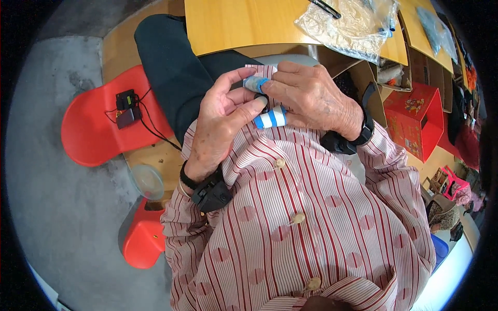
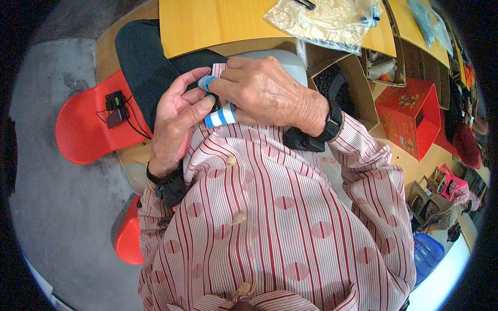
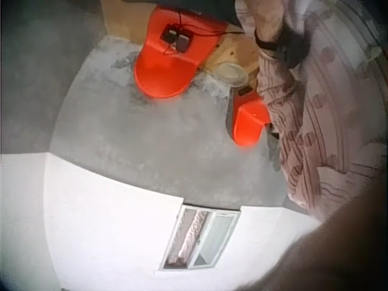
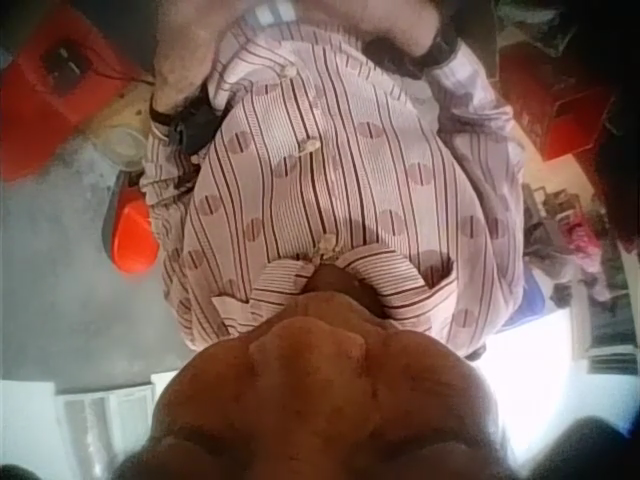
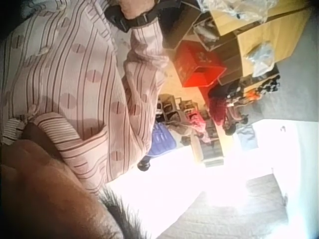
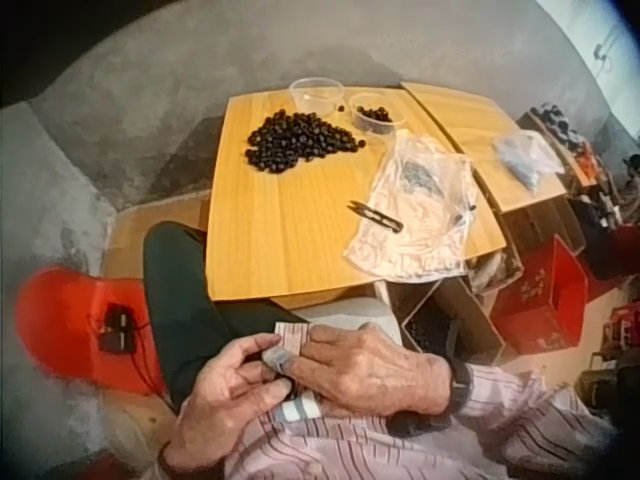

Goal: The person assembles small components by repeatedly picking up black plastic pieces from the table and fitting them into a taped cylindrical sleeve by hand.

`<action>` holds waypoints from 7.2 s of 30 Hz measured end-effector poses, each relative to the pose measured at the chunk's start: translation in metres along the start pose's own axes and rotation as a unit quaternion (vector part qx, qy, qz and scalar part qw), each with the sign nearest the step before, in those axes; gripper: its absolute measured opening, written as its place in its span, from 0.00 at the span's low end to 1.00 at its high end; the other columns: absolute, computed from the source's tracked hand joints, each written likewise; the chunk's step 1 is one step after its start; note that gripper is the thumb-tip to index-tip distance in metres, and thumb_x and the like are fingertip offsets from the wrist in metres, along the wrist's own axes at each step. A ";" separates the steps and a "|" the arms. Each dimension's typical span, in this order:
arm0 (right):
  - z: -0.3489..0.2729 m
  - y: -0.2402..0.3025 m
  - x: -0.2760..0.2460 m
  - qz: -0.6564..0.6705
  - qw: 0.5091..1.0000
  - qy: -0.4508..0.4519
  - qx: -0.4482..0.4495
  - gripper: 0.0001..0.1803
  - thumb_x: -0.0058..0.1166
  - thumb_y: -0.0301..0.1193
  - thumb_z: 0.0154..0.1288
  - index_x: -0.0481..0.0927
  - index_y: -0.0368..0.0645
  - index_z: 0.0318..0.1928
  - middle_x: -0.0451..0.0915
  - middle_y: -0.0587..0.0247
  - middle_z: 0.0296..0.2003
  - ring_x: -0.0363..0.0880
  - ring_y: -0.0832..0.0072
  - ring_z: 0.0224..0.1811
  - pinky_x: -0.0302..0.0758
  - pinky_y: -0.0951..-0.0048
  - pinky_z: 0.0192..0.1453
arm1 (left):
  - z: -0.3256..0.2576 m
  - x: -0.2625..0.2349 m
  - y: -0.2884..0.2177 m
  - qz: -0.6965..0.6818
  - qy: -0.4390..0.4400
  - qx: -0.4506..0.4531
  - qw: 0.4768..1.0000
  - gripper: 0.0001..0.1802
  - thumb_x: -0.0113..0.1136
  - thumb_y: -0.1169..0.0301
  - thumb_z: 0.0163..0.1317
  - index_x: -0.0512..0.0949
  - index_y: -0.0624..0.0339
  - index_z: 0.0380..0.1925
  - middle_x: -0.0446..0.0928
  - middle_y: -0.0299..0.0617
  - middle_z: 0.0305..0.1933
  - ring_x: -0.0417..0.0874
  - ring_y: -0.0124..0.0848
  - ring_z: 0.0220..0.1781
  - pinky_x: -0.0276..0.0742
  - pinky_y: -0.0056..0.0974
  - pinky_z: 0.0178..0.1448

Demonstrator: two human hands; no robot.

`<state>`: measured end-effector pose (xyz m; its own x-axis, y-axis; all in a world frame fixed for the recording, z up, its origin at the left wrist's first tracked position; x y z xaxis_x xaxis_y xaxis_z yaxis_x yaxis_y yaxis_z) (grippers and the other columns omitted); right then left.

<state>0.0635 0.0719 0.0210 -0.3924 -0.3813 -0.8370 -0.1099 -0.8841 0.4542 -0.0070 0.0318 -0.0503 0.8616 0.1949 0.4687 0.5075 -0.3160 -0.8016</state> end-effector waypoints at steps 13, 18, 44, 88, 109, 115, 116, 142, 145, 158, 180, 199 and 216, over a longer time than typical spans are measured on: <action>-0.002 0.000 0.008 0.098 0.995 0.016 0.014 0.17 0.61 0.31 0.44 0.74 0.38 0.36 0.77 0.59 0.25 0.77 0.60 0.33 0.75 0.62 0.37 | -0.001 -0.005 0.015 -0.059 0.001 -0.025 0.998 0.27 0.57 0.80 0.58 0.62 0.70 0.58 0.77 0.46 0.39 0.79 0.26 0.41 0.75 0.29 0.49; -0.002 -0.001 0.015 0.117 0.993 0.032 0.018 0.16 0.60 0.28 0.43 0.74 0.38 0.35 0.75 0.58 0.24 0.76 0.59 0.31 0.73 0.60 0.35 | -0.002 -0.006 0.011 -0.027 0.019 -0.033 0.999 0.27 0.57 0.79 0.59 0.62 0.71 0.58 0.77 0.46 0.40 0.79 0.26 0.42 0.74 0.29 0.50; -0.008 -0.011 0.013 0.198 0.976 -0.010 0.092 0.17 0.64 0.24 0.44 0.78 0.38 0.38 0.75 0.57 0.22 0.77 0.60 0.26 0.72 0.64 0.30 | -0.005 -0.015 0.015 -0.093 -0.036 -0.035 0.994 0.28 0.60 0.82 0.54 0.61 0.71 0.55 0.77 0.48 0.42 0.79 0.29 0.44 0.76 0.33 0.51; -0.008 -0.026 0.018 0.275 0.949 -0.004 0.157 0.13 0.64 0.26 0.47 0.78 0.40 0.36 0.79 0.58 0.21 0.81 0.63 0.25 0.74 0.68 0.28 | -0.009 -0.026 -0.005 0.052 -0.047 0.011 0.997 0.16 0.56 0.71 0.62 0.69 0.68 0.48 0.78 0.40 0.29 0.76 0.22 0.32 0.69 0.26 0.40; -0.004 -0.018 0.017 0.158 0.981 -0.012 0.108 0.16 0.63 0.26 0.43 0.76 0.41 0.36 0.76 0.59 0.21 0.78 0.60 0.26 0.72 0.62 0.30 | -0.011 -0.016 0.005 -0.015 -0.092 -0.025 0.995 0.25 0.62 0.78 0.57 0.63 0.71 0.53 0.78 0.43 0.34 0.78 0.23 0.37 0.73 0.27 0.44; -0.006 -0.017 0.017 0.154 0.983 -0.014 0.096 0.17 0.62 0.25 0.42 0.76 0.41 0.37 0.76 0.58 0.20 0.78 0.58 0.26 0.72 0.60 0.30 | -0.010 -0.013 0.007 -0.001 -0.094 -0.016 0.995 0.23 0.61 0.79 0.57 0.64 0.71 0.52 0.78 0.41 0.31 0.78 0.23 0.33 0.73 0.25 0.40; -0.006 -0.017 0.018 0.153 0.984 -0.009 0.095 0.17 0.61 0.25 0.42 0.76 0.41 0.37 0.76 0.58 0.20 0.78 0.57 0.26 0.72 0.60 0.30 | -0.010 -0.013 0.007 0.017 -0.092 -0.013 0.996 0.22 0.60 0.80 0.57 0.65 0.71 0.51 0.78 0.41 0.31 0.78 0.22 0.33 0.73 0.25 0.39; -0.004 -0.023 0.017 0.184 0.966 -0.034 0.180 0.15 0.60 0.26 0.46 0.72 0.38 0.36 0.76 0.54 0.21 0.78 0.53 0.28 0.73 0.58 0.32 | -0.007 -0.013 -0.002 0.006 -0.100 0.036 0.994 0.20 0.56 0.80 0.59 0.67 0.71 0.51 0.78 0.43 0.38 0.78 0.23 0.40 0.75 0.26 0.45; -0.006 -0.030 0.011 0.139 0.963 -0.041 0.229 0.17 0.62 0.28 0.44 0.72 0.39 0.36 0.77 0.57 0.21 0.78 0.55 0.25 0.73 0.58 0.29 | -0.007 -0.012 -0.007 0.002 -0.095 0.054 0.994 0.19 0.55 0.80 0.60 0.69 0.71 0.52 0.77 0.43 0.40 0.78 0.23 0.41 0.75 0.26 0.47; 0.001 -0.011 -0.004 0.026 0.987 -0.056 0.150 0.07 0.58 0.26 0.42 0.75 0.43 0.24 0.74 0.59 0.16 0.77 0.59 0.24 0.72 0.59 0.27 | -0.009 -0.019 -0.013 -0.006 -0.110 0.063 0.992 0.13 0.59 0.78 0.60 0.76 0.73 0.44 0.78 0.44 0.40 0.78 0.24 0.41 0.74 0.27 0.49; 0.003 0.004 0.012 -0.089 0.992 0.007 0.087 0.06 0.55 0.29 0.47 0.76 0.45 0.28 0.75 0.66 0.20 0.78 0.68 0.28 0.74 0.65 0.25 | -0.008 -0.025 -0.003 0.074 -0.155 0.020 0.985 0.14 0.55 0.79 0.57 0.76 0.73 0.44 0.79 0.44 0.39 0.78 0.25 0.39 0.71 0.28 0.47; 0.008 0.001 0.010 -0.116 0.991 0.013 0.067 0.06 0.54 0.30 0.46 0.75 0.43 0.27 0.76 0.65 0.20 0.78 0.68 0.27 0.75 0.65 0.25 | 0.006 -0.029 0.003 0.106 -0.155 0.070 0.980 0.11 0.56 0.76 0.61 0.75 0.72 0.41 0.79 0.42 0.33 0.77 0.22 0.33 0.73 0.25 0.38; 0.012 -0.001 0.003 -0.055 0.998 0.003 0.036 0.21 0.61 0.27 0.38 0.74 0.42 0.38 0.74 0.63 0.29 0.75 0.63 0.36 0.75 0.64 0.28 | 0.007 -0.022 -0.001 0.123 -0.067 0.019 0.990 0.17 0.57 0.78 0.59 0.68 0.69 0.48 0.77 0.45 0.40 0.79 0.27 0.41 0.74 0.30 0.46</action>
<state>0.0516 0.0750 0.0213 -0.3692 -0.2844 -0.8848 -0.2180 -0.8990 0.3799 -0.0263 0.0347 -0.0620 0.9491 0.2390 0.2052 0.2788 -0.3339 -0.9004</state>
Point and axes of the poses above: each hand's wrist, its own z-axis towards the middle knuckle, its own x-axis out of the palm, y = z × x, the point moved 10 cm from there along z, towards the middle knuckle
